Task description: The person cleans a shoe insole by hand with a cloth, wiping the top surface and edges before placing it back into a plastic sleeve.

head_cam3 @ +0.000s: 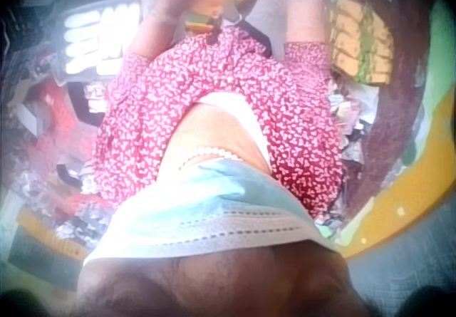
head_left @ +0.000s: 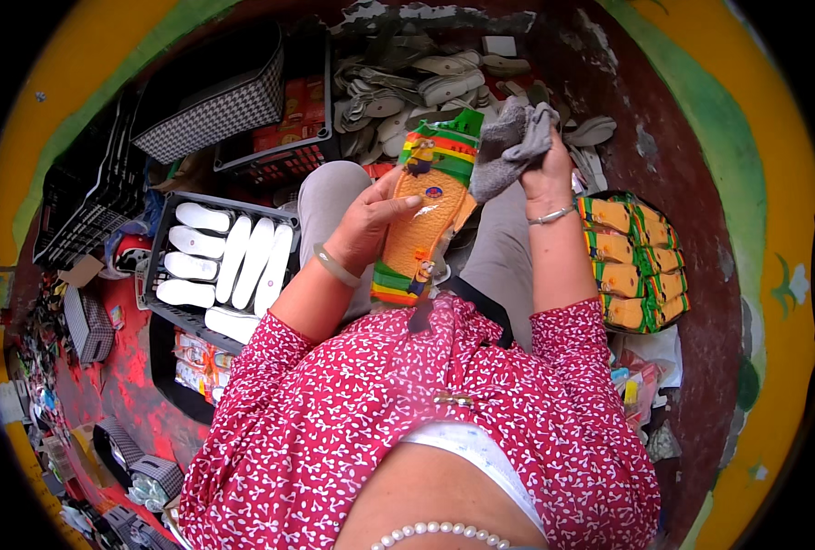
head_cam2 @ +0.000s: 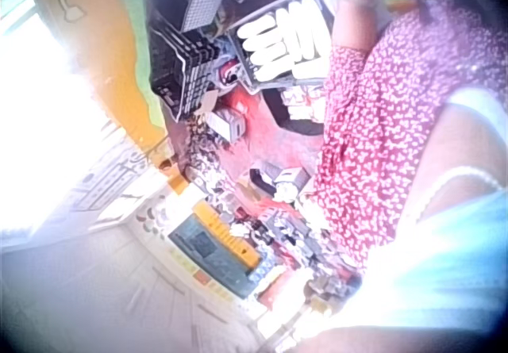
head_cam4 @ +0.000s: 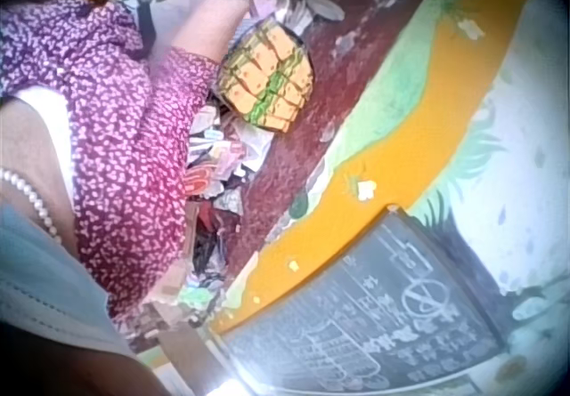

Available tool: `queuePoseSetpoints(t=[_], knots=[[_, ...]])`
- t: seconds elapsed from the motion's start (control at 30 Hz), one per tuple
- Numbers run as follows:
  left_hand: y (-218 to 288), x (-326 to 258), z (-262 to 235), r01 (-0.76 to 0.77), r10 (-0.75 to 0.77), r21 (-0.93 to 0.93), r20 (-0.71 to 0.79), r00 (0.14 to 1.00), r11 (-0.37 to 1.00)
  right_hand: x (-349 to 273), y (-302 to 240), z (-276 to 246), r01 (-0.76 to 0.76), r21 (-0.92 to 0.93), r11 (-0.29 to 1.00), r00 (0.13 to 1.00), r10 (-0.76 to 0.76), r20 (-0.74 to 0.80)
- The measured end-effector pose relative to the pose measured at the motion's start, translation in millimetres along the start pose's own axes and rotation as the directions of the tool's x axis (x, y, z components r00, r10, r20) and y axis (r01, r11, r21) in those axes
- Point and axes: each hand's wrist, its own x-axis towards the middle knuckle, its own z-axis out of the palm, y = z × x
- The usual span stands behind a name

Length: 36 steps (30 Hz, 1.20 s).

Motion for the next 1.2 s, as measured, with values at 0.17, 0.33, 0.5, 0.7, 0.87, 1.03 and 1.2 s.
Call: queuePoseSetpoints(t=[0.17, 0.33, 0.5, 0.7, 0.87, 1.03, 1.2], knots=[[3.8, -0.3, -3.1, -0.037, 0.036, -0.043, -0.034, 0.999, 0.998, -51.0, -8.8, 40.2, -0.134, 0.218, 0.967, 0.957, 0.069, 0.281], [1.0, 4.4, -9.0, 0.000, 0.001, -0.075, 0.003, 1.000, 0.997, -65.1, 15.7, 57.5, -0.222, 0.166, 0.961, 0.897, 0.134, 0.422], [5.0, 4.3, -1.4, 0.069, -0.068, -0.015, 0.046, 0.997, 0.998, -72.1, 28.1, 79.0, -0.026, -0.195, 0.980, 0.965, 0.076, 0.252], [-1.0, 6.7, -1.7, 0.076, -0.078, 0.063, 0.023, 0.997, 0.995, -62.6, 34.5, 73.1, 0.037, -0.184, 0.982, 0.999, -0.029, 0.046], [-2.0, 6.7, -2.8, 0.102, -0.103, 0.087, 0.011, 0.995, 0.991, -49.5, 34.0, 67.6, 0.140, -0.268, 0.953, 0.959, -0.198, -0.202], [3.8, -3.8, -5.2, 0.008, -0.007, -0.043, 0.017, 1.000, 0.999, -10.5, -11.9, 6.1, 0.016, 0.014, 1.000, 0.999, -0.016, -0.038], [-1.7, 4.4, -22.6, -0.092, 0.087, -0.102, -0.050, 0.995, 0.991, -60.0, 9.2, 36.6, -0.168, 0.091, 0.982, 0.986, 0.167, 0.022]])
